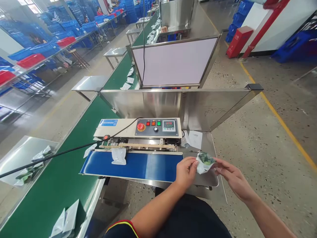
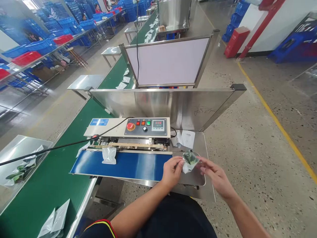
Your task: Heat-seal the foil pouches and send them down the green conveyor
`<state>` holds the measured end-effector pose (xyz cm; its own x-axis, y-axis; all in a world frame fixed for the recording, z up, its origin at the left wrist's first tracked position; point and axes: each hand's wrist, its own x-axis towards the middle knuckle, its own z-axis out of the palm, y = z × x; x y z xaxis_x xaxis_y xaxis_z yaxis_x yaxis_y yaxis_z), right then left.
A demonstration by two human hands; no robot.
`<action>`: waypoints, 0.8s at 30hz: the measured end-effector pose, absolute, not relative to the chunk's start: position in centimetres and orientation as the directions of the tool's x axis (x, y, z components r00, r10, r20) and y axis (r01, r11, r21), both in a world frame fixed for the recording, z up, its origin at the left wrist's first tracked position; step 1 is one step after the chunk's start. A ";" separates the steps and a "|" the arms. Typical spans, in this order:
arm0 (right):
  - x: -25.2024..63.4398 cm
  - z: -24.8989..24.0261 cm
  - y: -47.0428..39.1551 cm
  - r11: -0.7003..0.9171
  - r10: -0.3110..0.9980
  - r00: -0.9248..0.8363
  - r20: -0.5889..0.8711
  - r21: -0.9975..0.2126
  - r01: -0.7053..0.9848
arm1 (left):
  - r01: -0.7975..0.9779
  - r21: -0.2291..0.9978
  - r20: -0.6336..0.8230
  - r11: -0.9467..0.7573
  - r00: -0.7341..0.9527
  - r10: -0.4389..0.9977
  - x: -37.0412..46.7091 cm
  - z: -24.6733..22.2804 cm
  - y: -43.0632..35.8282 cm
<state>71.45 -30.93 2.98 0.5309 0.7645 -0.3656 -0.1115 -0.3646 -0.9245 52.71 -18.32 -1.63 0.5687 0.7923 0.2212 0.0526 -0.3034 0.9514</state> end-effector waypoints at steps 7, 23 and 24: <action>67.5 0.9 -29.5 -0.436 0.580 0.774 -0.254 -0.900 0.031 | 0.151 0.987 0.003 -0.056 0.330 0.944 52.0 -0.7 -18.7; 66.0 -3.7 -23.2 -0.533 0.615 0.555 -0.560 -0.814 -0.231 | 0.016 0.835 -0.545 0.550 0.158 0.823 50.7 -5.2 -15.0; 65.5 -3.9 -22.4 -0.552 0.629 0.528 -0.570 -0.806 -0.212 | 0.008 0.832 -0.551 0.555 0.139 0.823 50.1 -5.2 -14.3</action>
<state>65.51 -22.37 -3.88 0.5282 0.6293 -0.5701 -0.2121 -0.5524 -0.8062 50.08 -14.32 -5.23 0.1390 0.8229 -0.5509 0.0082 0.5554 0.8316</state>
